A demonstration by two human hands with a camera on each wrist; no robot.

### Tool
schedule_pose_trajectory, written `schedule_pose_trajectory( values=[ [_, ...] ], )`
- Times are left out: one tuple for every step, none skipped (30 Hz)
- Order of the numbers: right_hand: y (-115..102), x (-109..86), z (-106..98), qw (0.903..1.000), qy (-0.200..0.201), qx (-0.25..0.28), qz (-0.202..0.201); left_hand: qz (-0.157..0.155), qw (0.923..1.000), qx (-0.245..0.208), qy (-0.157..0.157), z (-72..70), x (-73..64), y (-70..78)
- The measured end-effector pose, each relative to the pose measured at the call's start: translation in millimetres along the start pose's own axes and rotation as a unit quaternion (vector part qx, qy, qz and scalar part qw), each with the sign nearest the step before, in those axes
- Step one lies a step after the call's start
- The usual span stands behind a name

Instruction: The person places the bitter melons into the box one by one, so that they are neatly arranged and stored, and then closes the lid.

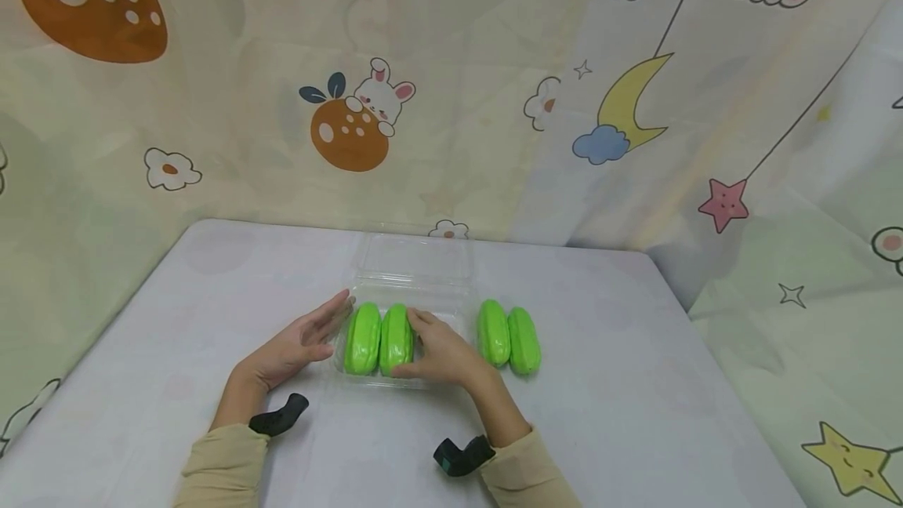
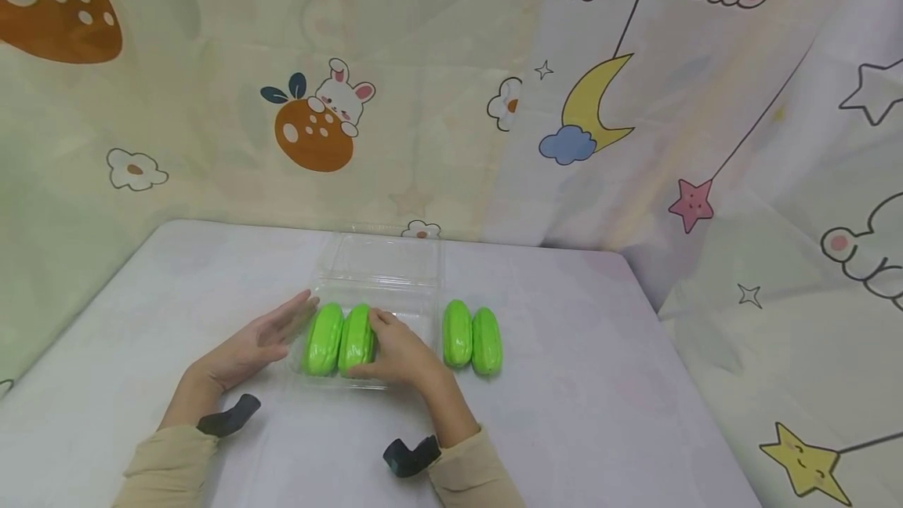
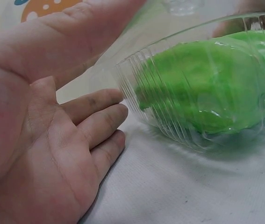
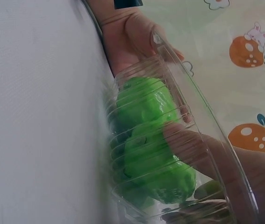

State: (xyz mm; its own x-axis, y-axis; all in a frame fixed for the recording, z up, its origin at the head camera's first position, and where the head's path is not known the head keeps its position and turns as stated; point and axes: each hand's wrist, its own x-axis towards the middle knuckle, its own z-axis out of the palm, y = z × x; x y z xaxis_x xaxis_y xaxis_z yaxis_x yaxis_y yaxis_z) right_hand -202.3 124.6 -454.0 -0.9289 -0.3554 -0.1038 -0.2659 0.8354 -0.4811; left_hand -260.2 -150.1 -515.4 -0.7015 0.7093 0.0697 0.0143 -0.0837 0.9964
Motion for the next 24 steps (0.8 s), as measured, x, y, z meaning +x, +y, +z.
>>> schedule_pose_trajectory(
  values=[
    [0.2,-0.1,0.0,1.0,0.0,0.0,0.0,0.001,1.0,0.001,-0.001,0.0,-0.1,0.0],
    [0.0,-0.3,-0.2,1.0,-0.001,0.003,0.0,0.001,1.0,0.002,-0.002,0.0,-0.2,0.0],
    [0.1,-0.5,-0.3,1.0,0.0,0.003,-0.001,0.0,1.0,0.002,-0.002,0.1,-0.3,0.1],
    [0.0,-0.6,-0.5,1.0,-0.001,0.005,0.0,-0.001,1.0,0.003,-0.002,0.3,-0.3,0.4],
    [0.1,-0.8,-0.7,1.0,0.0,0.006,-0.001,-0.002,1.0,0.004,-0.001,0.5,-0.4,0.6],
    [0.3,-0.9,-1.0,1.0,-0.001,0.008,-0.001,-0.003,1.0,0.004,0.001,0.7,-0.5,0.8],
    [0.9,-0.8,-1.1,1.0,-0.001,0.009,-0.002,-0.003,1.0,0.005,0.001,0.9,-0.5,1.0],
    [1.1,-1.1,-1.6,0.9999,-0.001,0.011,-0.002,-0.003,1.0,0.004,0.002,0.9,-0.6,1.1],
    [1.5,-1.2,-2.0,0.9999,0.0,0.011,-0.004,-0.003,1.0,0.003,0.002,1.0,-0.6,1.2],
    [1.8,-1.4,-2.4,0.9999,0.0,0.011,-0.005,-0.003,1.0,0.003,0.002,0.9,-0.5,1.2],
    [1.8,-2.0,-3.3,0.9999,0.001,0.012,-0.006,-0.002,1.0,0.002,0.001,0.6,-0.4,0.9],
    [2.0,-2.5,-4.1,0.9999,0.003,0.009,-0.005,-0.001,1.0,0.002,0.001,0.3,-0.2,0.8],
    [1.8,-3.6,-5.2,0.9999,0.005,0.006,-0.006,0.0,1.0,0.002,0.0,0.0,-0.1,0.4],
    [1.4,-4.8,-6.9,0.9999,0.006,0.007,-0.006,0.0,1.0,0.002,0.0,-0.3,0.0,0.2],
    [1.4,-5.8,-8.7,0.9999,0.01,0.008,-0.007,0.0,1.0,0.003,0.0,-0.5,0.1,-0.2],
    [1.5,-7.0,-10.9,0.9999,0.012,0.01,-0.007,0.0,1.0,0.003,0.0,-0.8,0.2,-0.5],
    [1.7,-8.4,-13.4,0.9998,0.015,0.013,-0.008,0.0,1.0,0.004,0.001,-0.9,0.3,-0.6],
    [2.1,-9.9,-16.4,0.9996,0.019,0.018,-0.009,0.0,1.0,0.004,0.001,-1.0,0.3,-0.7],
    [2.7,-11.5,-19.7,0.9994,0.022,0.025,-0.009,-0.001,1.0,0.004,0.002,-1.1,0.3,-0.8],
    [3.8,-12.9,-23.0,0.9991,0.027,0.032,-0.009,-0.002,1.0,0.003,0.002,-1.1,0.2,-0.6],
    [4.8,-14.6,-26.5,0.9988,0.033,0.036,-0.009,-0.003,1.0,0.003,0.002,-1.0,0.2,-0.5],
    [6.0,-16.5,-30.3,0.9984,0.04,0.038,-0.008,-0.004,1.0,0.004,0.003,-0.9,0.0,-0.3],
    [7.2,-18.7,-34.4,0.9979,0.049,0.041,-0.008,-0.004,1.0,0.004,0.003,-0.7,0.0,-0.1],
    [8.5,-21.2,-38.8,0.9972,0.059,0.044,-0.011,-0.005,1.0,0.004,0.003,-0.4,-0.1,0.2]
  ],
)
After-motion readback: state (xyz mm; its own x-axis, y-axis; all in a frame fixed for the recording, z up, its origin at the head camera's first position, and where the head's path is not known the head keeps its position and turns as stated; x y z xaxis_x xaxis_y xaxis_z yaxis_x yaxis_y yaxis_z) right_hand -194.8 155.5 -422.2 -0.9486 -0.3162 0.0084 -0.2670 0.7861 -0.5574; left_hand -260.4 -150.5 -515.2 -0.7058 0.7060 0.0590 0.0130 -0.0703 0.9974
